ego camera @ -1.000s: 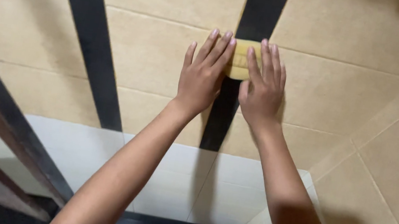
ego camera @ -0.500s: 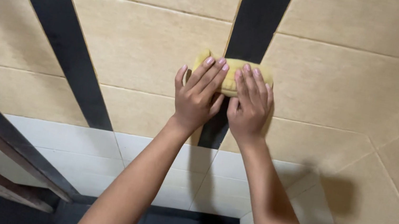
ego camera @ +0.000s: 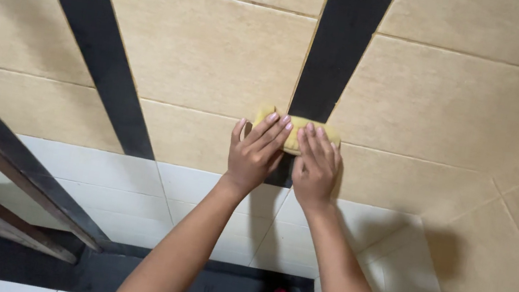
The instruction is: The person wets a yellow sponge at a sink and then scrubs the tiled walls of a bathroom. They clean the vertical black grout lines and the beige tiles, moving from the upper wall down to the lower white tiles and the black floor trim.
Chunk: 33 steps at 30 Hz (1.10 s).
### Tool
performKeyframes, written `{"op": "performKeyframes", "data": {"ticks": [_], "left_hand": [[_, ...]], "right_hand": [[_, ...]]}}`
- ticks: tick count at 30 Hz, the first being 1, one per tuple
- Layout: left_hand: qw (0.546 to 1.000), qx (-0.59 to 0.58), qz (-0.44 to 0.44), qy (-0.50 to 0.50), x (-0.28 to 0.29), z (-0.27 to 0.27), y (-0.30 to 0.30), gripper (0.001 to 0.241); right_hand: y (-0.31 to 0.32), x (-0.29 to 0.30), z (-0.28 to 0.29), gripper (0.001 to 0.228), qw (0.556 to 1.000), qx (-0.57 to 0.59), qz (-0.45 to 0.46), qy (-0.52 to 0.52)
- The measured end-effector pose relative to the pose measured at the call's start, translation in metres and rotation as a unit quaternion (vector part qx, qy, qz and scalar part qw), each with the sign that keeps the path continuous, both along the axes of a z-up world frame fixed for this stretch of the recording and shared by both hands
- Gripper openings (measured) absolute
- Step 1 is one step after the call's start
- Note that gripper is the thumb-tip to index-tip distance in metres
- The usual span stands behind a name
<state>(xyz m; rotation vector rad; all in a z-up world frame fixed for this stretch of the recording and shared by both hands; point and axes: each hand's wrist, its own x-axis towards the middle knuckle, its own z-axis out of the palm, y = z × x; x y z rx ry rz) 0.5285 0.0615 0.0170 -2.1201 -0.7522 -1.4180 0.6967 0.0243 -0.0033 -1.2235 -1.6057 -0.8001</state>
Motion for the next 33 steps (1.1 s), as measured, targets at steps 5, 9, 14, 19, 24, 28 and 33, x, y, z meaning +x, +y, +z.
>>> {"op": "performKeyframes", "data": {"ticks": [5, 9, 14, 19, 24, 28, 33], "left_hand": [[0.999, -0.049, 0.008, 0.018, -0.006, -0.032, -0.011, 0.053], [0.992, -0.108, 0.005, 0.063, -0.009, -0.049, -0.02, 0.059], [0.994, -0.1, -0.032, 0.038, -0.007, 0.022, -0.037, 0.072], [0.999, -0.003, -0.047, -0.016, 0.002, 0.111, -0.046, 0.072], [0.999, 0.021, -0.026, -0.039, 0.006, 0.141, -0.03, 0.055], [0.997, 0.042, -0.042, -0.048, 0.009, 0.101, -0.009, 0.051], [0.995, 0.041, -0.034, -0.082, 0.013, 0.052, 0.0, 0.04]], "right_hand": [[-0.008, -0.001, -0.032, 0.057, 0.999, -0.048, 0.024, 0.001], [-0.03, 0.003, -0.033, 0.057, 0.987, -0.16, 0.012, -0.029], [-0.044, 0.0, 0.03, 0.066, 0.989, -0.145, -0.017, -0.019], [-0.051, -0.005, 0.124, 0.075, 0.997, -0.066, -0.027, -0.004], [-0.038, -0.009, 0.151, 0.071, 0.997, -0.022, -0.067, -0.038], [-0.015, -0.005, 0.109, 0.067, 0.998, -0.011, -0.053, -0.038], [-0.01, -0.007, 0.065, 0.056, 1.0, 0.006, -0.021, -0.02]]}}
